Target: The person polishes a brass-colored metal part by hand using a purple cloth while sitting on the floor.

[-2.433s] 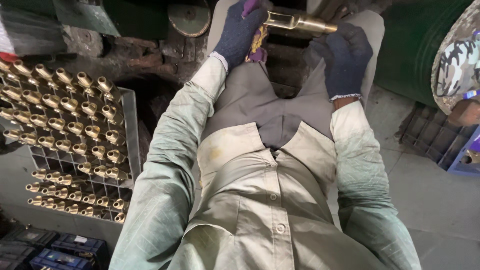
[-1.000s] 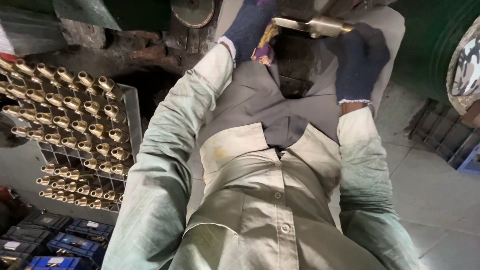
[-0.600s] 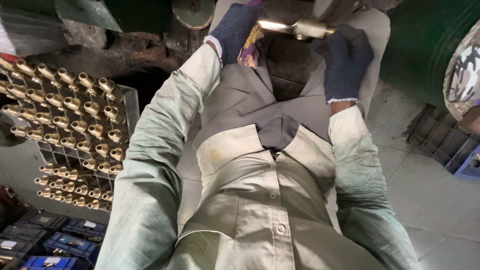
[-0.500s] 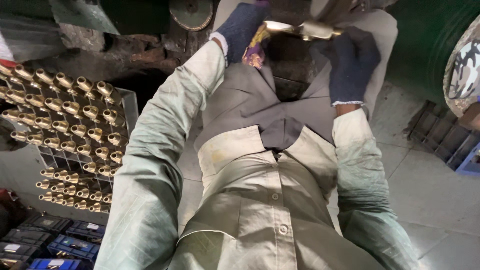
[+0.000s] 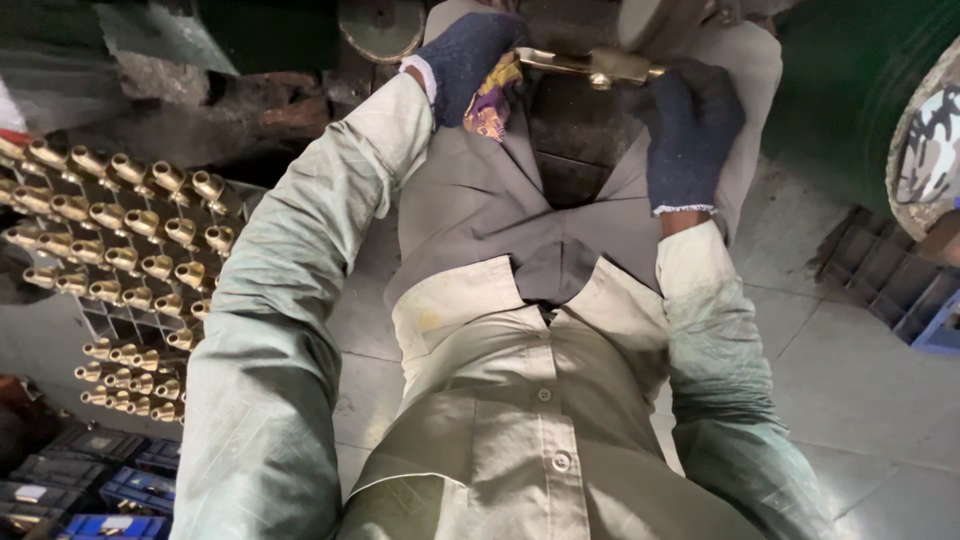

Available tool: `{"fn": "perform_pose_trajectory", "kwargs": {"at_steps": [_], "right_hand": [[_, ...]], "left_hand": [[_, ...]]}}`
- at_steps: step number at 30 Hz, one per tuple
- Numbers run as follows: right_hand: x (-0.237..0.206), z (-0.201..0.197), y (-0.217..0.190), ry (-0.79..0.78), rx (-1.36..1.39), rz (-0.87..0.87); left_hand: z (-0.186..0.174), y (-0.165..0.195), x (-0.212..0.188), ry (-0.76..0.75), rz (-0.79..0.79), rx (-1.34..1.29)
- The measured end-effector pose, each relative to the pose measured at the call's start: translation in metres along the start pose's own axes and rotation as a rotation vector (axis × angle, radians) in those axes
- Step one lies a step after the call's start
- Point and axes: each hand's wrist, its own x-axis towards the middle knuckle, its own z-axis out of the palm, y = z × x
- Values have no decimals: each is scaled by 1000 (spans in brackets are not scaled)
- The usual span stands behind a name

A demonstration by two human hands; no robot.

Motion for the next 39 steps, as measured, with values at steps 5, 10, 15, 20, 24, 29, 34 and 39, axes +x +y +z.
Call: {"fn": "perform_pose_trajectory", "kwargs": {"at_steps": [5,10,15,20,24,29,34,39], "right_hand": [[-10,-16,-20,47,-61,-31],[-3,-3,-12,42,3,10],[0,10,-2,15,-72,22],[-4,-6,-13,91,34,38],[-4,-14,-17,139,-39,48],[0,-7,-9,102,-6,60],[2,-1,-1,67,-67,-17],[4,4,6,50,-52,-14]], "left_hand": [[11,2,29,-98,24,9],[9,-14,15,-91,60,8],[2,-26,1,-4,217,75],[10,-20,22,-111,131,73],[19,-21,38,-194,47,49],[18,-30,35,-282,-157,-224],[3,-26,21,-215,-14,-32],[-5,-22,22,-223,-128,-82]]}}
